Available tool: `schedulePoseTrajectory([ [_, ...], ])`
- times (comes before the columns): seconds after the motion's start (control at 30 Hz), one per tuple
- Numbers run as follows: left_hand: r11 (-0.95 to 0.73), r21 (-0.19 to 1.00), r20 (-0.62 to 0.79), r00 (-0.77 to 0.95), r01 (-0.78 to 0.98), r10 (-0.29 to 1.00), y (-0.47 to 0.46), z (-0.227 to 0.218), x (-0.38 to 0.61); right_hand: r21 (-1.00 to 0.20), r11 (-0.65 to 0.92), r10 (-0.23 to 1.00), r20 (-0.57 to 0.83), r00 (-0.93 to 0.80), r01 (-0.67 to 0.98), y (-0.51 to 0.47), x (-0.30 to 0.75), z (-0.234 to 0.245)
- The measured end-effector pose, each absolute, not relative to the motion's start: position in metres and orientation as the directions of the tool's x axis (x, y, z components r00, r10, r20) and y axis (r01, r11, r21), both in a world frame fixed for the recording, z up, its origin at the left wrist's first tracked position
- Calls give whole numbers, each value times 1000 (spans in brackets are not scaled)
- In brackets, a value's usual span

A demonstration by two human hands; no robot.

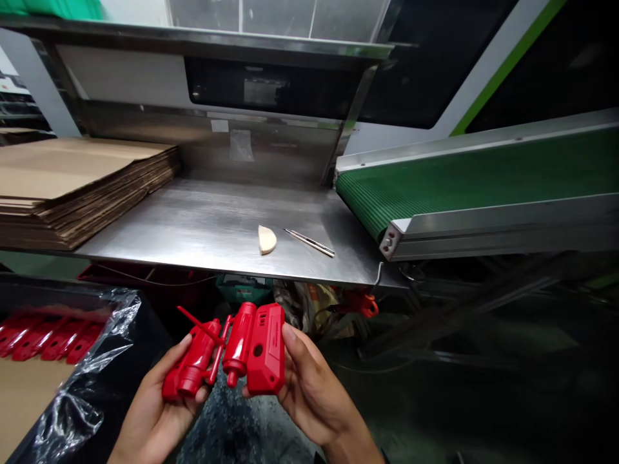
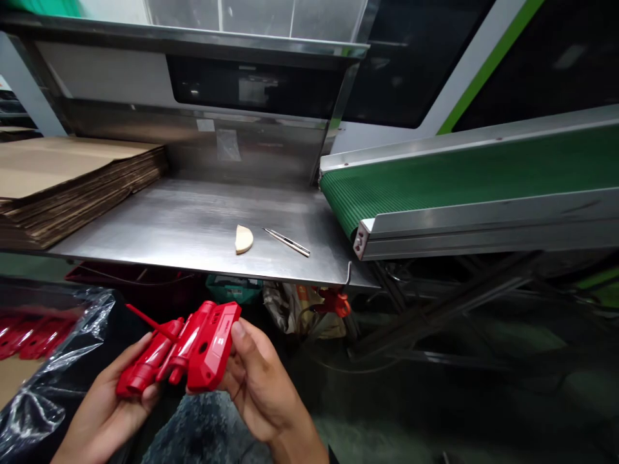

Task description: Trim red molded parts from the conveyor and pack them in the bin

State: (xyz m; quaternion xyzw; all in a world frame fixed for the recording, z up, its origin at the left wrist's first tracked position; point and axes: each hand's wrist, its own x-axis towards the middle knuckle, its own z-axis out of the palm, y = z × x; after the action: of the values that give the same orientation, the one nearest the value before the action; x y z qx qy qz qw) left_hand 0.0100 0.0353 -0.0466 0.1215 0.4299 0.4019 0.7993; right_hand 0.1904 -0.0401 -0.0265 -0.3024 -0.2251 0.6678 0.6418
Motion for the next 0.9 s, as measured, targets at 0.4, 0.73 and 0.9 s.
schedulePoseTrajectory([
  [0.4, 719, 376, -683, 349, -585, 642, 34, -48, 8, -665, 17, 986, -111, 121, -747, -27, 184, -22],
  [0.73, 651, 486, -663, 239, -584, 709, 12, -11, 5, -629, -17, 986, -140, 92, -777, -23, 192, -26],
  [0.9, 675, 493, -546, 409, -549, 732, 31, -63, 1, -670, -34, 999, -49, -2, -742, -35, 187, -21],
])
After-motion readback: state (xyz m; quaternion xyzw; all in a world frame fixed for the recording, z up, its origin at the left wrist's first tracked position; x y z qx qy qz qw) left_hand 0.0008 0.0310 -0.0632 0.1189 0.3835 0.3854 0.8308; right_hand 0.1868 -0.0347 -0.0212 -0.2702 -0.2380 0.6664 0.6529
